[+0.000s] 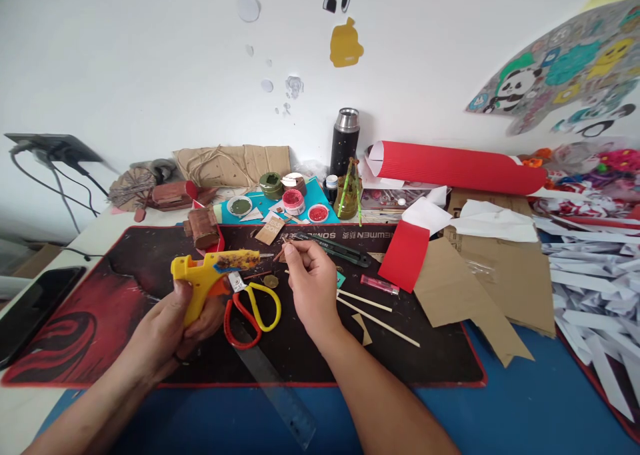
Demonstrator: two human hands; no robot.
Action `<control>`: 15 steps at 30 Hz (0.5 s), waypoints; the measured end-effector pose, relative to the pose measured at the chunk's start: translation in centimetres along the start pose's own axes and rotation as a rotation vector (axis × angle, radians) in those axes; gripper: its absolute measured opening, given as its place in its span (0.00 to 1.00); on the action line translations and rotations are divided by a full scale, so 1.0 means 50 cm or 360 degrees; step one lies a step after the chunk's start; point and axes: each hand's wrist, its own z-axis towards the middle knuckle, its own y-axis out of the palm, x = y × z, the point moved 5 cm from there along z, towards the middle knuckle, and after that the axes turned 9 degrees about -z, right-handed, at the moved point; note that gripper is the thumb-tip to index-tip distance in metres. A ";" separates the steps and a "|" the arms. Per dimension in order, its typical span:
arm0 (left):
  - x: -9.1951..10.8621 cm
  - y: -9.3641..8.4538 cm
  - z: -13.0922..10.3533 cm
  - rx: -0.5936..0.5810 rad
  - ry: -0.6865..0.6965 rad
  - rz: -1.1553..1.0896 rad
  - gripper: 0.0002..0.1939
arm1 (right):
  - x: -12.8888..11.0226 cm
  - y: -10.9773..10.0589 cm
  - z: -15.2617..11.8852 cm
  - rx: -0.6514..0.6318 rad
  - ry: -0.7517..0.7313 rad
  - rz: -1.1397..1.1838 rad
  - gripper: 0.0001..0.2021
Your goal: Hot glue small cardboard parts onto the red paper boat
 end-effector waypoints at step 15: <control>0.058 -0.174 -0.066 0.0751 0.0075 0.0437 0.33 | 0.010 0.002 -0.001 -0.0026 0.0041 -0.0021 0.18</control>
